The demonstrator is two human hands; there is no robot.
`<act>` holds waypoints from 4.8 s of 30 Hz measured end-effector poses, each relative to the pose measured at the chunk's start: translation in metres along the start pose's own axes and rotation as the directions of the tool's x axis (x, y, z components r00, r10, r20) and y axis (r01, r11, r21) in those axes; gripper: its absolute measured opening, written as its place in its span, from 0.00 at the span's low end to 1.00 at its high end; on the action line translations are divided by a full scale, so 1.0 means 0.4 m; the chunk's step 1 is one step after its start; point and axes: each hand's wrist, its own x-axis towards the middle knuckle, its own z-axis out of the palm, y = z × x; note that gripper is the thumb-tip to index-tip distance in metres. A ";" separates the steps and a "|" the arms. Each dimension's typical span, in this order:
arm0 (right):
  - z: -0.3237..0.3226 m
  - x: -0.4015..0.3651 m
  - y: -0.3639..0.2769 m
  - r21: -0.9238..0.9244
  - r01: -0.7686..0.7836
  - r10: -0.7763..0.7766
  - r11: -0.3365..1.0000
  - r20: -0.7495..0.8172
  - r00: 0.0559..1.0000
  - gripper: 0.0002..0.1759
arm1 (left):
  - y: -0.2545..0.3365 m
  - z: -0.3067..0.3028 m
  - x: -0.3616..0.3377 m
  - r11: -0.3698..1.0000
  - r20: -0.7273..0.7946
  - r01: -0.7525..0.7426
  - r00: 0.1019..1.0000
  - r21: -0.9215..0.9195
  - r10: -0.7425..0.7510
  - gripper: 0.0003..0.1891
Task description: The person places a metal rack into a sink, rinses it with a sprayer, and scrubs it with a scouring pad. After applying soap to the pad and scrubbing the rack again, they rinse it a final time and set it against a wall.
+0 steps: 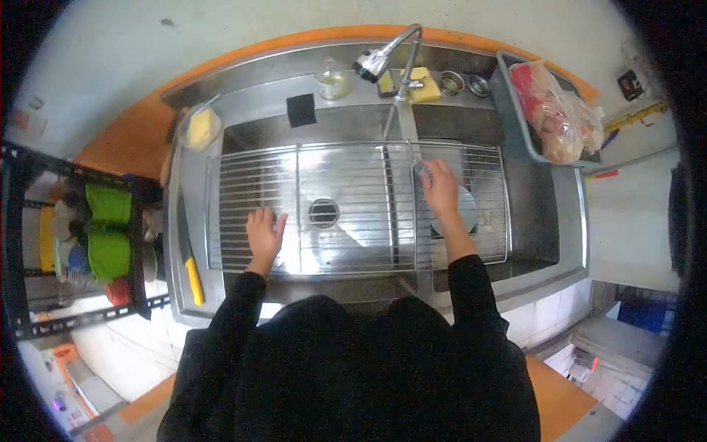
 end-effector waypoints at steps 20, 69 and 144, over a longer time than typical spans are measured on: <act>-0.045 -0.413 -0.091 -0.016 0.038 -0.040 0.999 -0.104 0.994 0.21 | -0.146 -0.193 -0.233 0.887 0.452 -0.362 0.867 0.287 0.208 0.44; 0.006 -0.405 -0.378 -0.255 0.316 -0.224 0.914 0.332 0.916 0.32 | -0.202 -0.175 -0.232 0.919 0.203 -0.044 0.978 0.392 -0.040 0.36; 0.542 -0.052 -0.955 0.097 0.472 -0.481 0.876 0.226 0.847 0.08 | -0.405 -0.263 -0.118 0.943 0.448 0.333 0.841 0.014 -0.303 0.68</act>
